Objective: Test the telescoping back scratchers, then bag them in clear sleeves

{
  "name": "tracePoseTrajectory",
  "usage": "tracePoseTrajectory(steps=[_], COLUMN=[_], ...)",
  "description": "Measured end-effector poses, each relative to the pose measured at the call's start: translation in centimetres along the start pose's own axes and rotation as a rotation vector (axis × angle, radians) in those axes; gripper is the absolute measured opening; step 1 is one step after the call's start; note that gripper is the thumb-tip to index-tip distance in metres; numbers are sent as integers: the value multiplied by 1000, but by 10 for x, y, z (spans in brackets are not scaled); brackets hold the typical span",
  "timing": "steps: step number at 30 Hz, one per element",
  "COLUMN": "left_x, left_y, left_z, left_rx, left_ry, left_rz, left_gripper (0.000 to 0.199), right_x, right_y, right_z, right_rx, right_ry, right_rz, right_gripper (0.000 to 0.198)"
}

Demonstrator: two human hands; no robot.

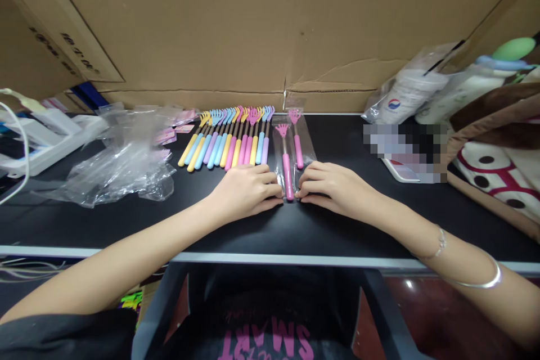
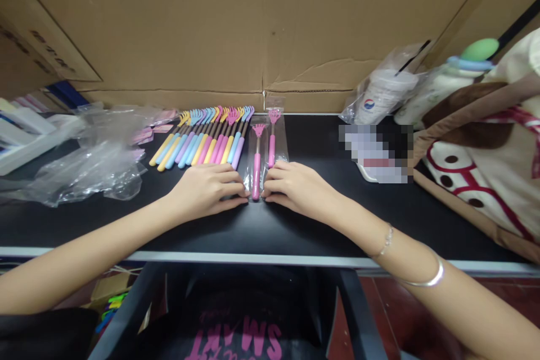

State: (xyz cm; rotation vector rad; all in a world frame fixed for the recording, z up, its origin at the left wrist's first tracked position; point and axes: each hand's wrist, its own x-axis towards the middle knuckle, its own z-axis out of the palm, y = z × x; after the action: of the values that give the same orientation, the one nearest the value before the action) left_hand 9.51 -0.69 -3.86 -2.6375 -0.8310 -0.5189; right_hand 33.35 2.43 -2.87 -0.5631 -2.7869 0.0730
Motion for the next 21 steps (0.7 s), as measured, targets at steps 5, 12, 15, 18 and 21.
tracePoseTrajectory(steps=[5,12,15,18,21], left_x=[2,3,2,2,2], left_y=[4,0,-1,-2,-2], left_z=[2,5,1,-3,-4], left_rx=[78,54,38,31,48], left_ry=[82,129,131,183,221], left_rz=[4,-61,-69,-86,-84], left_gripper=[26,26,26,25,24], right_x=[1,0,-1,-2,0], right_y=[-1,1,2,1,-1], right_z=[3,5,7,9,9], right_rx=[19,146,155,143,119], right_ry=[38,37,25,26,36], right_rz=[1,50,60,48,26], right_gripper=[18,15,18,21,24])
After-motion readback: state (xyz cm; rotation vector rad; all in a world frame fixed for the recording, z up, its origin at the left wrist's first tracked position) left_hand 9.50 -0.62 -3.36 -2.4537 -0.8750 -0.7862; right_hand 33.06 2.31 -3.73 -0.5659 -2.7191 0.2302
